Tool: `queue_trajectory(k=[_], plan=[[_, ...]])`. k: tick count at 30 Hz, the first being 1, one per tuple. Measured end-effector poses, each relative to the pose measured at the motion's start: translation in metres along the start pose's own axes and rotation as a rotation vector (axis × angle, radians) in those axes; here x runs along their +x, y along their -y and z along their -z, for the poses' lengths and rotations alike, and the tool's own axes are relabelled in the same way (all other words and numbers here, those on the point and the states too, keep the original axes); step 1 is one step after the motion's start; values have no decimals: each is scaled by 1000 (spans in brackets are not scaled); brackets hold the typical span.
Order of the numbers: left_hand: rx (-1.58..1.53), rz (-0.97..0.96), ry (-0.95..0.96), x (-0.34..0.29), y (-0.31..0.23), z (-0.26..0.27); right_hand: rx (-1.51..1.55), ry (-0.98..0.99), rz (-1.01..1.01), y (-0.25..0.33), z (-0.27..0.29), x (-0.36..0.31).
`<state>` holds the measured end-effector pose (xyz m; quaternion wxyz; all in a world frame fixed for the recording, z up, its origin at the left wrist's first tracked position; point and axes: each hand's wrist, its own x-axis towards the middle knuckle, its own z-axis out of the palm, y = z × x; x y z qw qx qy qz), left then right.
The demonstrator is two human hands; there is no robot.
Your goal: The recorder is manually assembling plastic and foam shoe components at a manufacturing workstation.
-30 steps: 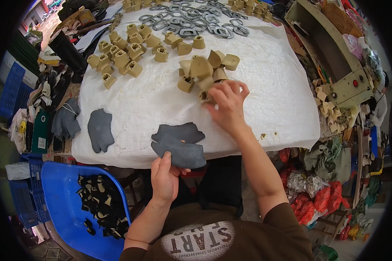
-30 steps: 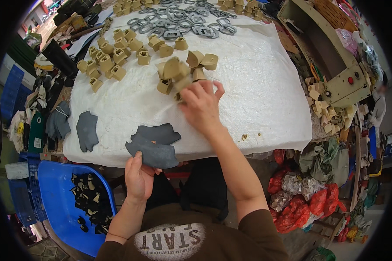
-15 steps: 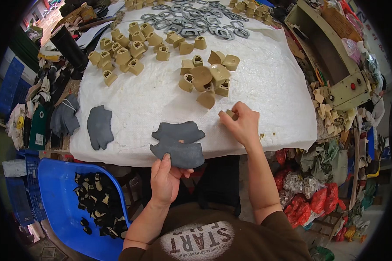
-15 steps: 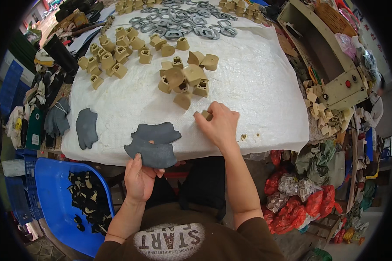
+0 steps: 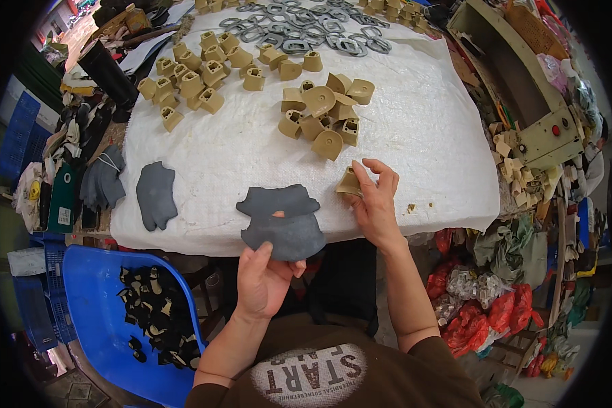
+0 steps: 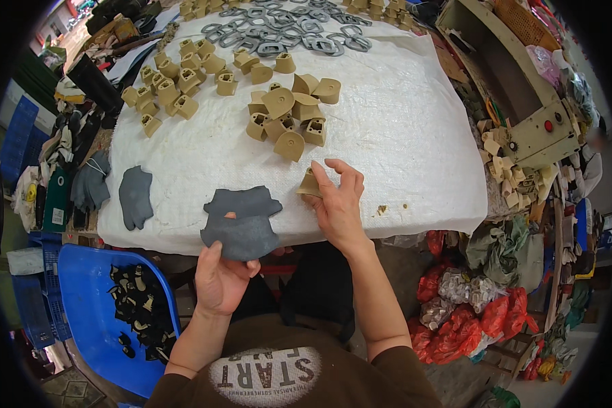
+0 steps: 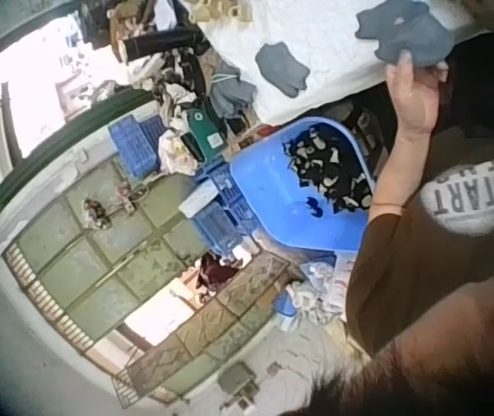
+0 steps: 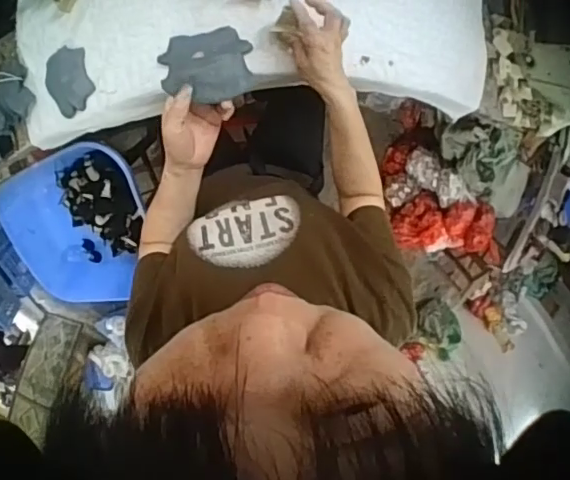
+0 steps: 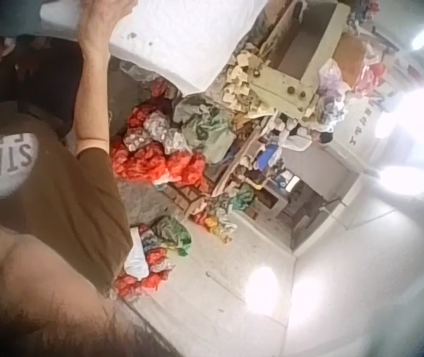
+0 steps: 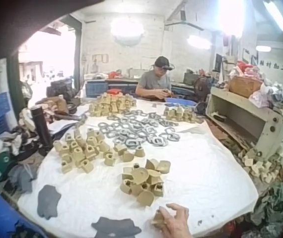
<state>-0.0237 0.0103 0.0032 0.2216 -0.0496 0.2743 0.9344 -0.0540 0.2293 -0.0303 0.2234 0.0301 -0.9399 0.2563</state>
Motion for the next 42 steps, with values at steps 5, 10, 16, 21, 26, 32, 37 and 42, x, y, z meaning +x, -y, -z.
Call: queue_trajectory(k=[5, 10, 16, 21, 26, 32, 37, 42], plan=[[140, -60, 61, -3, 3, 13, 361, -70, -62, 10, 5, -10], [337, -263, 23, -6, 5, 6, 816, -15, 98, 66, 43, -19], [186, -97, 79, -17, 0, -8, 928, 36, 239, 91, 26, -28], [170, -74, 103, -20, 0, -10, 852, 9, 318, 93, 21, -27], [175, -72, 94, -21, 0, -13, 859, 7, 316, 93, 23, -25], [174, -110, 91, -25, 4, -12, 857, 13, 313, 96, 28, -21], [280, -200, 101, -27, 10, -7, 716, 83, 305, 92, 31, -22], [417, -236, 82, -28, 2, -9, 653, 69, 298, 86, 29, -20]])
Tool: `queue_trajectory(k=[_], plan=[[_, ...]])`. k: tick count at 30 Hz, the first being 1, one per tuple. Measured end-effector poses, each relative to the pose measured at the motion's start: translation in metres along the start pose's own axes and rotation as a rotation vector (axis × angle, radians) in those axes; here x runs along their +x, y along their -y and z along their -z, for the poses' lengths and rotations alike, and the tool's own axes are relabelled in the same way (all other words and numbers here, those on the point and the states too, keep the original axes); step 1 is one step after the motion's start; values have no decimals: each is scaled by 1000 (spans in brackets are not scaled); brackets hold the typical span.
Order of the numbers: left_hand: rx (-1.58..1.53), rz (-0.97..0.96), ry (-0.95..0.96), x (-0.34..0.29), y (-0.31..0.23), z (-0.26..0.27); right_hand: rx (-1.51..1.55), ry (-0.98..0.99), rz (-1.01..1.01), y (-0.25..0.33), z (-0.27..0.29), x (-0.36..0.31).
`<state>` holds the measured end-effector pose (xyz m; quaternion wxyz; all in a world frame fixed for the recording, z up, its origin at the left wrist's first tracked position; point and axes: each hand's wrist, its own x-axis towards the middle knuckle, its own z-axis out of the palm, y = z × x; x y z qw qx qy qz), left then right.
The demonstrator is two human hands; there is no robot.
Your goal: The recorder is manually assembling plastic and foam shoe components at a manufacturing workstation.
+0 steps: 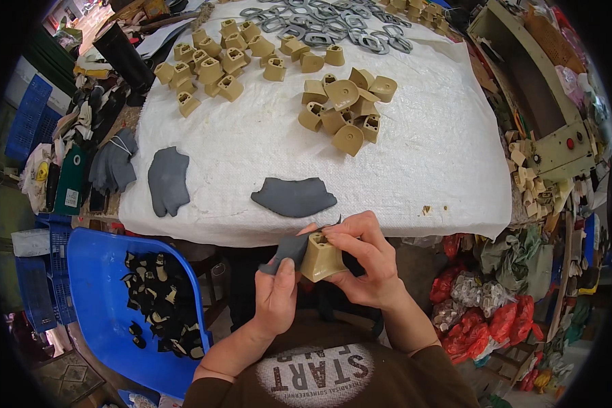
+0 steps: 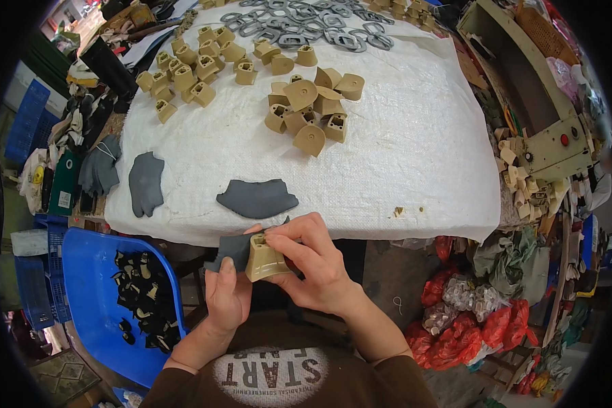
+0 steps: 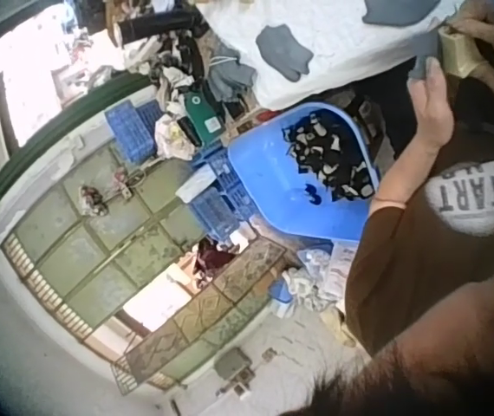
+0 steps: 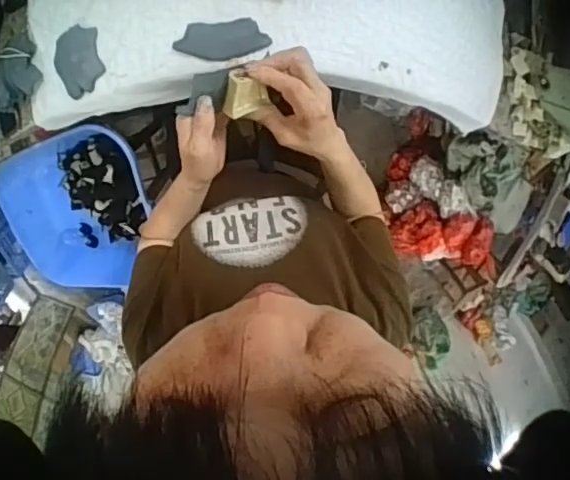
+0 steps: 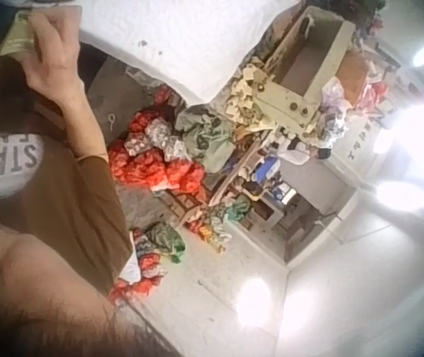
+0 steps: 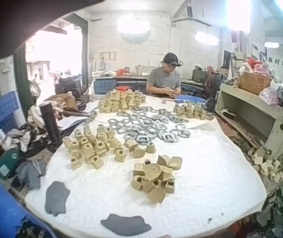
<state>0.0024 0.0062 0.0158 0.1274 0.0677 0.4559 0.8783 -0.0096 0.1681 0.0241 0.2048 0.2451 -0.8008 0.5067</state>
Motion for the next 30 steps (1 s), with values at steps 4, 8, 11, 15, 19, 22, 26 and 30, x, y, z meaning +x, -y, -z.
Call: queue_trajectory(k=[4, 8, 11, 15, 19, 22, 26, 30], plan=[[209, 54, -46, 6, -1, 4, -257, 54, -13, 8, 8, 6], [476, 154, -59, 3, -6, 7, -437, 217, -143, 24, 12, 16], [505, 130, -15, 3, 8, 11, -500, 287, -175, 22, 11, 14], [596, 125, 33, 5, 10, 10, -557, 316, -157, 18, 9, 10], [846, 50, 43, 5, 4, -3, -639, 325, -69, 15, 6, 5], [933, -27, 52, 6, 11, -2, -682, 313, -53, 17, 3, 3], [1086, -122, 138, 6, 9, -2, -659, 274, -62, 8, 2, -2], [598, 127, 234, 9, 1, 18, -361, 186, -154, -2, 11, -6]])
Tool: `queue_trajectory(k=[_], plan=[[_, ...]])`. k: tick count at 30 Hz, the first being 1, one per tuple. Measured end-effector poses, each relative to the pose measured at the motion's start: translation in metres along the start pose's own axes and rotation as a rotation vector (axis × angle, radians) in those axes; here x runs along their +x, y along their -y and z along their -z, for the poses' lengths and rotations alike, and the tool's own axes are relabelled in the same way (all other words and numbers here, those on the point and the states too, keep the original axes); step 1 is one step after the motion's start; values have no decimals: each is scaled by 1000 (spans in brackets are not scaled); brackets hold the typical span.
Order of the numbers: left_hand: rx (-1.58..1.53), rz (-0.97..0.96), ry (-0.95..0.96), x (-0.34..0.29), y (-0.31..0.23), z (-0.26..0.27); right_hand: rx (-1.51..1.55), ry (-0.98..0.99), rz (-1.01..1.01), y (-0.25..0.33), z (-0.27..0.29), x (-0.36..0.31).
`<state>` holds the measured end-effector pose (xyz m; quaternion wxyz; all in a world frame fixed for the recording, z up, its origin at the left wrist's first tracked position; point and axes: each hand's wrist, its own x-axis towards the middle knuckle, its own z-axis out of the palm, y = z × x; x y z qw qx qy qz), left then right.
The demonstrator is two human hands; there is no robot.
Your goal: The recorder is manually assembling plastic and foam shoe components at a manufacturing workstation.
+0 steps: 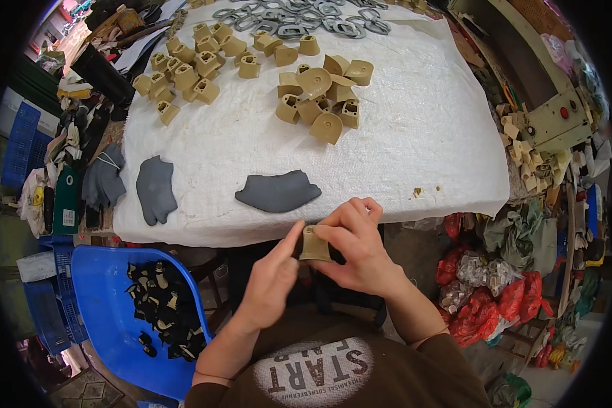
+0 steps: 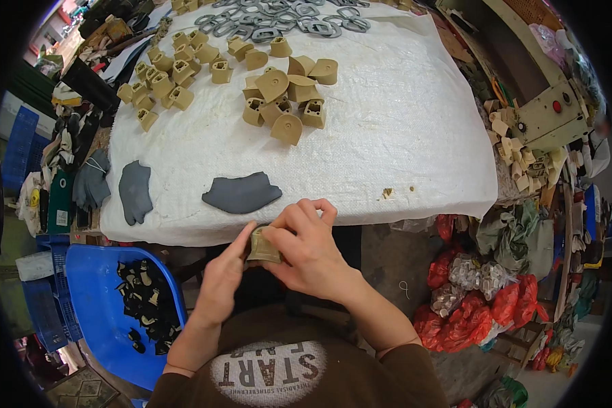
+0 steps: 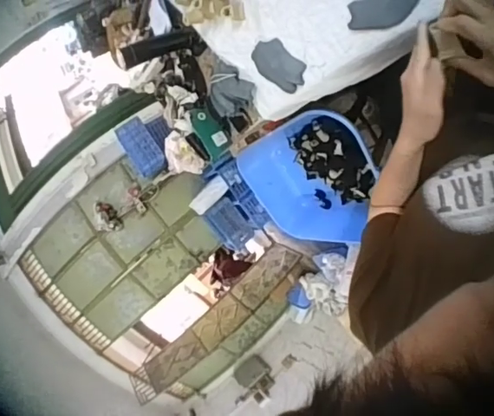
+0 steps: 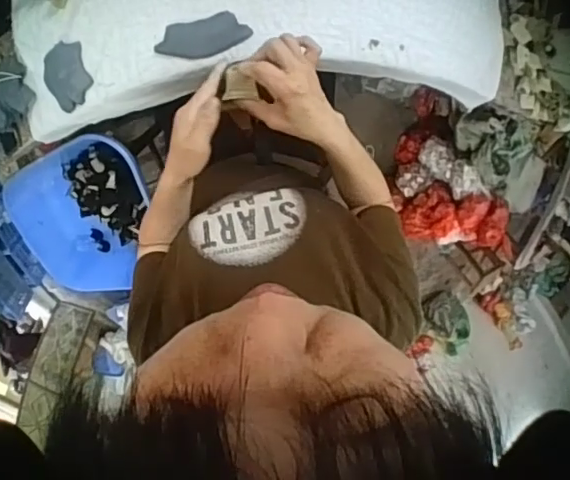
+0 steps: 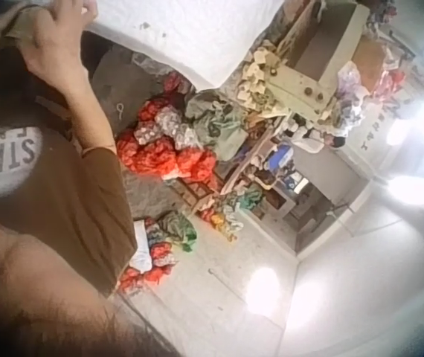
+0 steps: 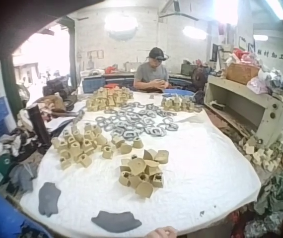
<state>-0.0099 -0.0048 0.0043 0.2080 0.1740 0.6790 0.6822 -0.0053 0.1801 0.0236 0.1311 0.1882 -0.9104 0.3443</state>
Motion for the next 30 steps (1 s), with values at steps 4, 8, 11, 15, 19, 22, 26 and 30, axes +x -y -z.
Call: queue_trajectory(k=[4, 8, 11, 15, 19, 22, 26, 30], plan=[[-453, 274, 28, 7, 12, 11, 184, -33, 29, -5, 0, -1], [-664, 367, 287, 9, 13, 7, 271, 42, 92, -3, -1, 0], [-715, 362, 322, 11, 20, 5, 294, 99, 110, 0, 1, 2], [-617, 371, 326, 12, 19, 3, 289, 141, 132, -1, 2, 1], [-482, 214, -50, 11, 7, -11, 305, 98, 84, -8, -1, -2], [-370, -126, -255, 5, 12, -11, 281, 18, 28, -12, 2, -3], [-23, -246, -179, -6, 17, -5, 283, 11, 44, -13, 4, -3], [219, -509, -243, 6, 13, -7, 377, 13, 39, -11, 1, -6]])
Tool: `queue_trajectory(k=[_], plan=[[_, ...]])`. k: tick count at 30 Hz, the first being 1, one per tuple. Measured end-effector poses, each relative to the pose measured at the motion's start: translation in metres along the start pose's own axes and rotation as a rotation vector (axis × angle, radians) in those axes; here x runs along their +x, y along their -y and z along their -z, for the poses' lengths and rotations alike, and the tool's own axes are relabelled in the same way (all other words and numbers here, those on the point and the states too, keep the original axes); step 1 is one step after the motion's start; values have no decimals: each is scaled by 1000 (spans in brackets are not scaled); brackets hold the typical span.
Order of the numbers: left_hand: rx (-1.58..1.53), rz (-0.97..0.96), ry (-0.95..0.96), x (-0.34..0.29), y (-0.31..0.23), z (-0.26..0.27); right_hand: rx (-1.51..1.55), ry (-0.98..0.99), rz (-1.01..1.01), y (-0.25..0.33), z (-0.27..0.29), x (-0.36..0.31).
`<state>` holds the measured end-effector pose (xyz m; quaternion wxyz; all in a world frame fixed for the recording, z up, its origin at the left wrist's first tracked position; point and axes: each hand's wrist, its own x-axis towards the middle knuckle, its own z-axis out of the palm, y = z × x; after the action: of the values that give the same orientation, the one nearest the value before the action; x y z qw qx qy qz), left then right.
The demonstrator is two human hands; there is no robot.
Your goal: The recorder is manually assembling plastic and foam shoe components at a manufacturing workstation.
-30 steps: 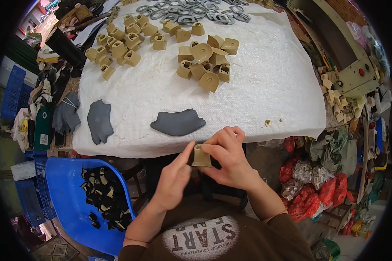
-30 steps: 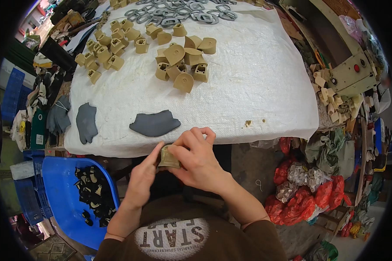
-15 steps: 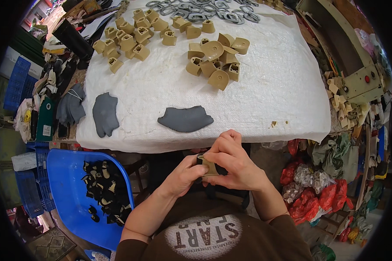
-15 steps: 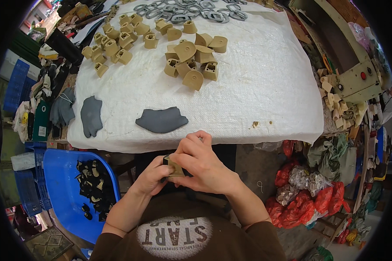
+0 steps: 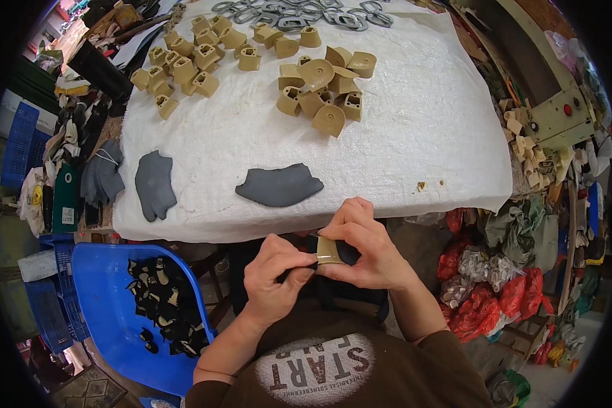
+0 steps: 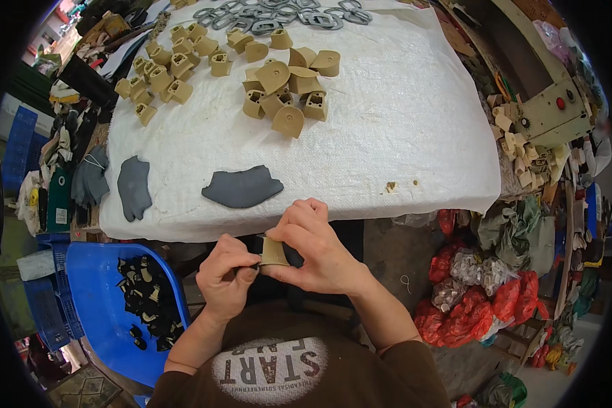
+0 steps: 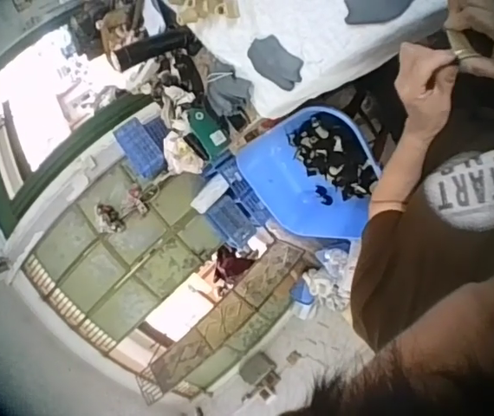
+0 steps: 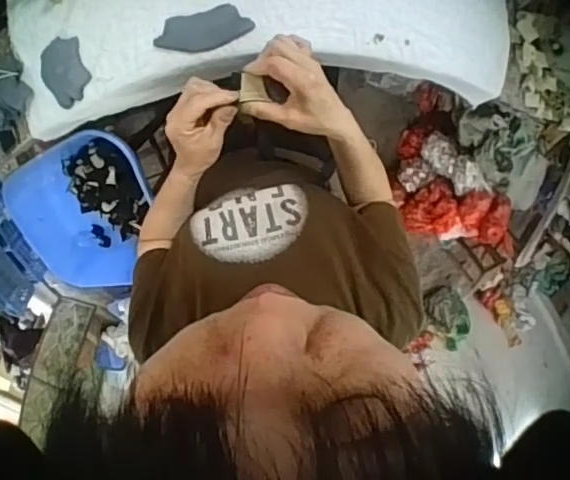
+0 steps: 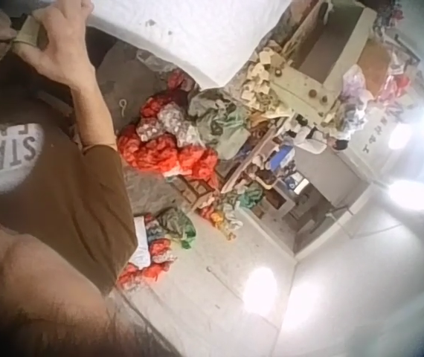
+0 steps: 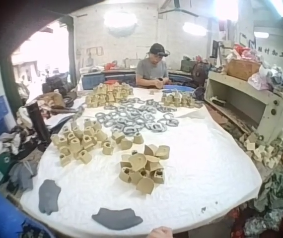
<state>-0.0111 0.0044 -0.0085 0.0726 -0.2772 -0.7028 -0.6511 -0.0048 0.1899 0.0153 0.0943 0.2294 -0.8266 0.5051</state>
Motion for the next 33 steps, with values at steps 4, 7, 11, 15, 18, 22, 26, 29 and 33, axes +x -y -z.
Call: queue_trajectory(k=[4, 7, 11, 15, 18, 22, 26, 29, 33], plan=[[156, -137, 0, 3, -2, -5, -2, 58, -3, 0, -2, -1], [192, -215, 5, 2, -2, -9, 26, 66, 11, -1, -2, -1], [70, -116, 42, 3, -3, 0, -63, 19, 50, -2, 2, -2], [-220, 384, 106, -4, -2, 2, -184, -19, 112, 3, -4, -1], [-400, 616, 276, -4, -2, 7, -313, 15, 203, 10, -8, -4], [-257, 674, 90, -2, 10, 15, -75, 103, 106, 29, 4, 0], [-301, 638, 186, 11, -11, 14, 146, -309, -295, 16, -16, -18], [-269, 622, 235, 12, -15, 10, 328, -325, -366, 13, -33, -20], [-213, 541, 209, 2, -10, 5, 485, -345, -423, 19, -39, -21]])
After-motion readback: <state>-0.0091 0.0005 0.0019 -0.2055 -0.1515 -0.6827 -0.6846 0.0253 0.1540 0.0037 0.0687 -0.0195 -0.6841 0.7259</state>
